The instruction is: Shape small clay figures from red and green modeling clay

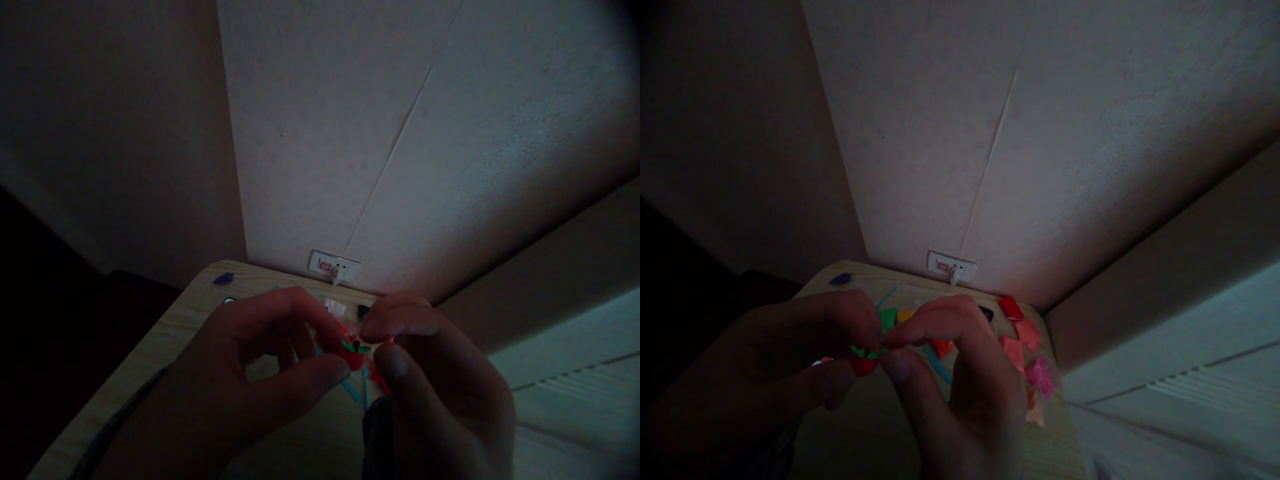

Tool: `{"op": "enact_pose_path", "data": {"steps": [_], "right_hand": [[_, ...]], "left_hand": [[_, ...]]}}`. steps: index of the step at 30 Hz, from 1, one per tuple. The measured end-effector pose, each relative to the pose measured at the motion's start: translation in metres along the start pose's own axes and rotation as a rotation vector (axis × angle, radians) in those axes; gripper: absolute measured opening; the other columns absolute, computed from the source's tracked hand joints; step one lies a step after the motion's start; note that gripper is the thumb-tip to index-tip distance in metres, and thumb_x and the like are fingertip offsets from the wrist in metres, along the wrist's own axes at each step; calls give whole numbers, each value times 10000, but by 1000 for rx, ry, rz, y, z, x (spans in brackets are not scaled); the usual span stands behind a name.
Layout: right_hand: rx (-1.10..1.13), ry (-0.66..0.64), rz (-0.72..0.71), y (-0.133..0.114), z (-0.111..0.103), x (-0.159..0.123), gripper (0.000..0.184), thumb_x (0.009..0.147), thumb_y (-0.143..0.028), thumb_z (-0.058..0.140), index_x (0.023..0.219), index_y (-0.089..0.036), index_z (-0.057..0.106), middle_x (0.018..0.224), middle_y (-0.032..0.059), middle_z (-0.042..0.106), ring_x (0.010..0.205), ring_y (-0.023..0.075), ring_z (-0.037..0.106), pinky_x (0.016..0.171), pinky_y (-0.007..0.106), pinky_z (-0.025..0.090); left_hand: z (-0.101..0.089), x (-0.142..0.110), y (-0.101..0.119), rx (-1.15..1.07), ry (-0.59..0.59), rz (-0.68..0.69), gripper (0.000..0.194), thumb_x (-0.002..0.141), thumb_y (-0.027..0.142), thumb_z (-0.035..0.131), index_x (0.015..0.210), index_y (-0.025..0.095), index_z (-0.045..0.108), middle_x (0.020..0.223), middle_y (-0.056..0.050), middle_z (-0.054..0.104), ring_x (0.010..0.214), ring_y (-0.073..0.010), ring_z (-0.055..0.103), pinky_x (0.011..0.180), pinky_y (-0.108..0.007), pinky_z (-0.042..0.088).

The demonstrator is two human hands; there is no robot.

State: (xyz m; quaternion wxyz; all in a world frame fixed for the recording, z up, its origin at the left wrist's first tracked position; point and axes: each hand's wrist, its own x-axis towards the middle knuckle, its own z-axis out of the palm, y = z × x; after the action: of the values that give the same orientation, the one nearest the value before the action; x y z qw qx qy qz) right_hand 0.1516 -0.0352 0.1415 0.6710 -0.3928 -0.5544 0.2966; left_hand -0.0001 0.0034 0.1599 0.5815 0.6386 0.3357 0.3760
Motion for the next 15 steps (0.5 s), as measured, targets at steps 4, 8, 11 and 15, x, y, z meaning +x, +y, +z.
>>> {"op": "enact_pose_path", "data": {"steps": [4,8,11,15], "right_hand": [[-6,-8,0,1,0,0,44,783,-207,652,762,-244,662,734,-32,571,726,109,522,627,207,434],[-12,-7,-2,1,0,0,45,813,-258,626,800,-251,669,763,-28,573,750,112,529,656,216,441],[-16,-25,-31,1,0,0,87,821,-309,617,869,-264,672,814,-17,584,792,128,538,685,237,448],[-39,-111,-25,-1,1,0,137,791,-309,650,923,-271,652,860,-5,578,804,154,548,699,275,457]], "left_hand": [[2,1,2,-5,18,-3,41,663,236,684,703,238,682,596,36,616,512,-92,518,462,-150,423],[3,2,4,-36,21,-38,28,658,252,683,675,232,673,538,45,575,448,-73,469,422,-142,390],[2,2,4,-79,10,-66,38,673,267,669,676,230,664,517,50,554,417,-62,435,391,-133,356],[1,0,3,-118,9,-82,57,680,287,669,675,232,653,538,51,554,420,-59,426,379,-130,339]]}}
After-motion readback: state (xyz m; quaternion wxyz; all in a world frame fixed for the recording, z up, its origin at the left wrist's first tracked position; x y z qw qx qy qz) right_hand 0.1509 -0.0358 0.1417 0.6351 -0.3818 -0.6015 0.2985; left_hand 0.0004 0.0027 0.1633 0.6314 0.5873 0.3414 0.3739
